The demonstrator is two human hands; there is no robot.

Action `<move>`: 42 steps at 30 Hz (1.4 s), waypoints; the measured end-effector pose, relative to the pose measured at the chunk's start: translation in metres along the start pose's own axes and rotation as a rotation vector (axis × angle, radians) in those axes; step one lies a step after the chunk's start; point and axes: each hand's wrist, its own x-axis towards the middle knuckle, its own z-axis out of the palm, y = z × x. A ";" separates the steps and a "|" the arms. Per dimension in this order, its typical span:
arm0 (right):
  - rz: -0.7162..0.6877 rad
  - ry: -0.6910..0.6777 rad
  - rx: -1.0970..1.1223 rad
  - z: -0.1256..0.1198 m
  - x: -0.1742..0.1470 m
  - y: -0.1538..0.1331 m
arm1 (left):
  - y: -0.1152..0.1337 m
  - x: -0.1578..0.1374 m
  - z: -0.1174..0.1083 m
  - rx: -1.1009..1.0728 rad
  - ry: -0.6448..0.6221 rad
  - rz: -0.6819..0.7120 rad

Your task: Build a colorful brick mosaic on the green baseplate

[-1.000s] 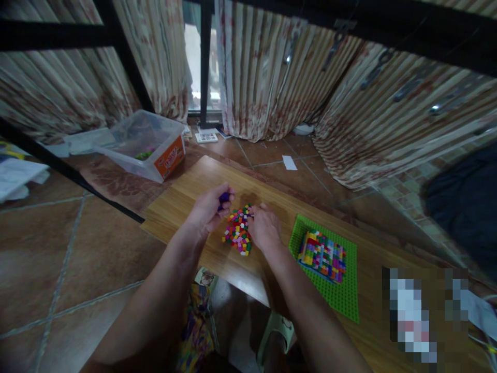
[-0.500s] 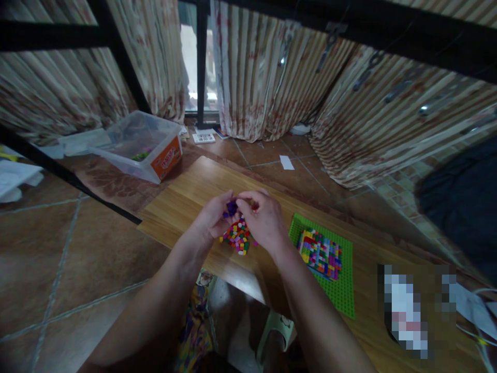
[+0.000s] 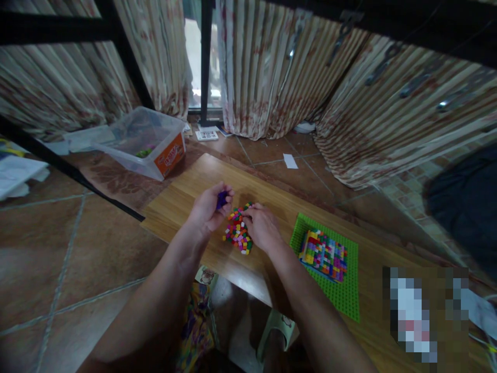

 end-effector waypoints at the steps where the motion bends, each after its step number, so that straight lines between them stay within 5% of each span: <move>1: -0.003 -0.010 -0.011 -0.002 0.000 0.001 | 0.000 0.000 0.000 0.003 0.004 0.006; 9: 0.015 -0.001 -0.036 -0.009 -0.007 0.014 | 0.000 -0.002 0.002 0.036 0.026 0.046; 21: 0.095 -0.104 -0.124 -0.013 0.006 -0.005 | -0.001 -0.002 0.003 0.123 0.023 0.069; 26: 0.114 -0.040 -0.127 -0.013 0.004 -0.005 | -0.003 0.000 0.001 0.293 0.017 0.075; 33: 0.087 0.128 0.097 -0.045 -0.010 -0.015 | -0.020 0.002 -0.004 0.800 -0.154 0.197; 37: 0.009 0.149 0.265 -0.051 -0.015 -0.017 | -0.025 -0.003 -0.001 0.736 -0.306 0.119; 42: 0.056 0.209 0.615 -0.034 -0.016 -0.006 | -0.026 -0.006 0.002 0.607 -0.321 0.005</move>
